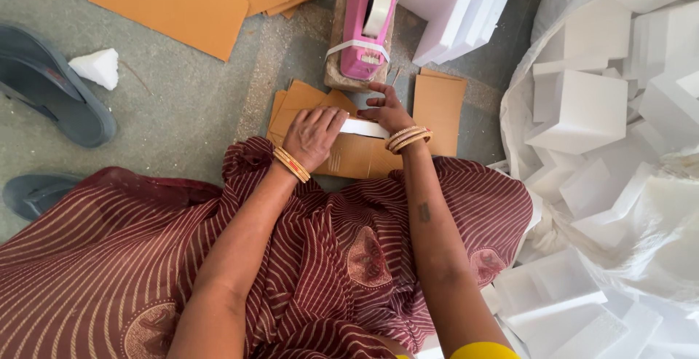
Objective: The person folds small cardboard boxes by hand and inserts white foam inserts into them, using a tape dispenser to secure the cardboard.
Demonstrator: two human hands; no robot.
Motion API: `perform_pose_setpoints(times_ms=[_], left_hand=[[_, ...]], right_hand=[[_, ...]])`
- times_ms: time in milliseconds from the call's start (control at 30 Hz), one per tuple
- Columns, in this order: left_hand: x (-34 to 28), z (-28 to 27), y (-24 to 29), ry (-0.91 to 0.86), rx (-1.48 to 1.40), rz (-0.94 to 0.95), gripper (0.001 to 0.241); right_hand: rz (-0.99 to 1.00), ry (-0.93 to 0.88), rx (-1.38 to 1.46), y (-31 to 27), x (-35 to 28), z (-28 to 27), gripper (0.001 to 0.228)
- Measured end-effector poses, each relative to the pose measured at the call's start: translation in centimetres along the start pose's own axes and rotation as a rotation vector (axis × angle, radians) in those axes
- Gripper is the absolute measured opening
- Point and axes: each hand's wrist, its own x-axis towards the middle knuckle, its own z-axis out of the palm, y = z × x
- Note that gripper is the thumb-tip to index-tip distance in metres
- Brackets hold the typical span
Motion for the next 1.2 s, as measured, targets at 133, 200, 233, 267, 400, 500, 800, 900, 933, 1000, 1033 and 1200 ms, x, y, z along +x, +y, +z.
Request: perform_pose_setpoints(times_ms=[133, 200, 233, 267, 400, 500, 800, 900, 933, 1000, 1033, 1200], left_hand=[[-0.2, -0.2, -0.2, -0.04, -0.018, -0.027, 0.05], [-0.9, -0.2, -0.1, -0.056, -0.027, -0.04, 0.048], [-1.4, -0.3, -0.1, -0.034, -0.036, -0.037, 0.048], [-1.8, -0.3, 0.0, -0.013, -0.045, -0.033, 0.048], [-2.2, 0.3, 0.6, 0.056, -0.05, 0.036, 0.044], [-2.1, 0.8, 0.6, 0.091, -0.131, -0.061, 0.036], [-2.4, -3.1, -2.1, -0.292, -0.315, -0.68, 0.058], [-1.2, -4.9, -3.0, -0.373, -0.729, -0.506, 0.088], [-0.6, -5.2, -2.9, -0.439, -0.727, -0.567, 0.091], [1.1, -5.2, -2.8, -0.56, -0.711, -0.689, 0.097], [2.0, -4.9, -2.6, -0.463, -0.612, -0.579, 0.095], [4.5, -1.7, -1.7, -0.2, -0.249, -0.248, 0.077]], right_hand=[[0.012, -0.145, 0.011, 0.3, 2.2, -0.8, 0.042], [0.021, -0.183, 0.019, 0.6, 2.3, -0.9, 0.041], [0.029, -0.188, 0.014, 0.8, 2.0, -1.0, 0.041], [0.037, -0.193, 0.009, 1.1, 1.5, -1.0, 0.042], [0.168, 0.006, -0.126, 1.5, -1.6, -1.2, 0.032], [0.173, 0.06, -0.12, 0.4, -4.2, -1.3, 0.041], [-0.348, 0.161, -0.61, -4.4, -11.2, 2.9, 0.06], [-0.407, 0.299, -1.015, -5.2, -12.1, 4.1, 0.054], [-0.447, 0.312, -1.058, -5.4, -12.4, 4.3, 0.054], [-0.508, 0.313, -1.113, -6.1, -12.5, 4.7, 0.053], [-0.523, 0.3, -1.124, -6.3, -12.4, 5.1, 0.052], [-0.561, 0.254, -1.13, -6.8, -12.4, 5.4, 0.048]])
